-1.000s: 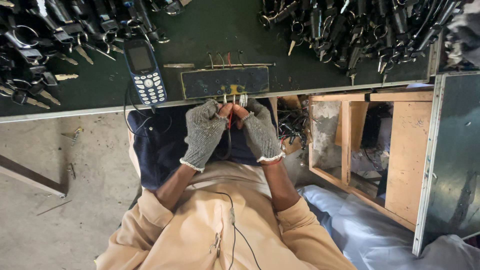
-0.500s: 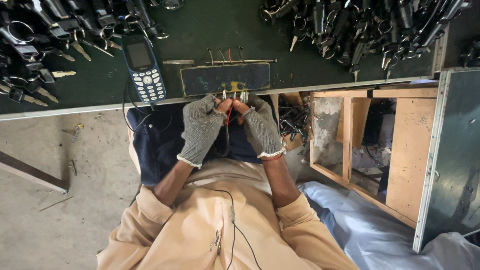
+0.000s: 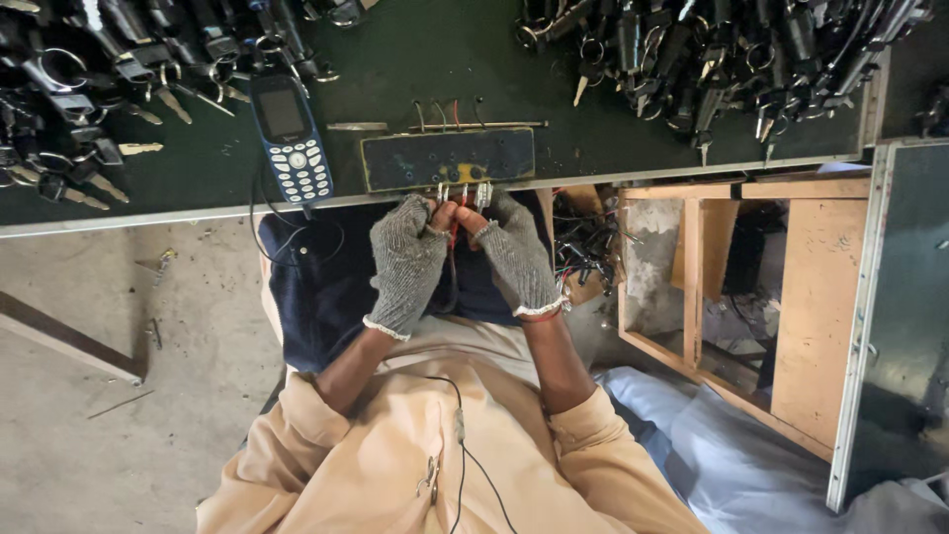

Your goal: The person picks up a black cable with exposed red, green and white wires from the workbench and twists and arranges the wire ends by hand. They then use a handheld tool to work along the cable, gripping and sliding the tool over the wire, before setting the cable down and handling the wire ends again.

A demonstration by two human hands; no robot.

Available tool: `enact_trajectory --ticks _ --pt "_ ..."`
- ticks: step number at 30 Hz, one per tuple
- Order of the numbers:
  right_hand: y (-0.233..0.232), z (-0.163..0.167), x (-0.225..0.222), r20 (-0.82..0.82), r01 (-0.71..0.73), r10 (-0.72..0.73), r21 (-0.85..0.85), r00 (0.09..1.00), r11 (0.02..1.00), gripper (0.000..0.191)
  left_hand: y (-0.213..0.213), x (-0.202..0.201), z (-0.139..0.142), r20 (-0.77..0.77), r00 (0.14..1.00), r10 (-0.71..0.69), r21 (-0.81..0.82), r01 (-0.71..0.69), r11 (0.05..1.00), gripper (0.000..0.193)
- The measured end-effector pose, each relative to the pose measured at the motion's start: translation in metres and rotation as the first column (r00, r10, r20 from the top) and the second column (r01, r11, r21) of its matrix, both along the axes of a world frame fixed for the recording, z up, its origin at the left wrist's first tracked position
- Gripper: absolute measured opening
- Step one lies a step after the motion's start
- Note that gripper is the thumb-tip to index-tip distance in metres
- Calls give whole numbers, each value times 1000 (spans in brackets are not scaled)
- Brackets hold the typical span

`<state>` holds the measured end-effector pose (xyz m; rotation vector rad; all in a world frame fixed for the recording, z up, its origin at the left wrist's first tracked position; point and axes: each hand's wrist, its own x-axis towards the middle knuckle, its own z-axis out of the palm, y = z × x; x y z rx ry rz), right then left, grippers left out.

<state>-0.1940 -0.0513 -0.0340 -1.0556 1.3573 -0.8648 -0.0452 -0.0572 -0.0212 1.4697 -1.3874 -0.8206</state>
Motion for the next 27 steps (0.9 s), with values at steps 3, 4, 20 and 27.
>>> enact_trajectory --ticks 3,4,20,27 --pt "-2 -1 0 29 13 -13 9 999 1000 24 2 1 0 -3 1000 -3 -7 3 1000 27" --pt "-2 -2 -1 28 7 -7 1 1000 1000 24 2 1 0 -14 1000 -3 5 3 1000 28" --pt "2 3 16 5 82 -84 175 996 981 29 12 8 0 241 959 149 -257 -85 963 19" --pt "-3 1 23 194 123 -139 90 971 988 21 8 30 -8 105 990 -98 -21 101 995 33"
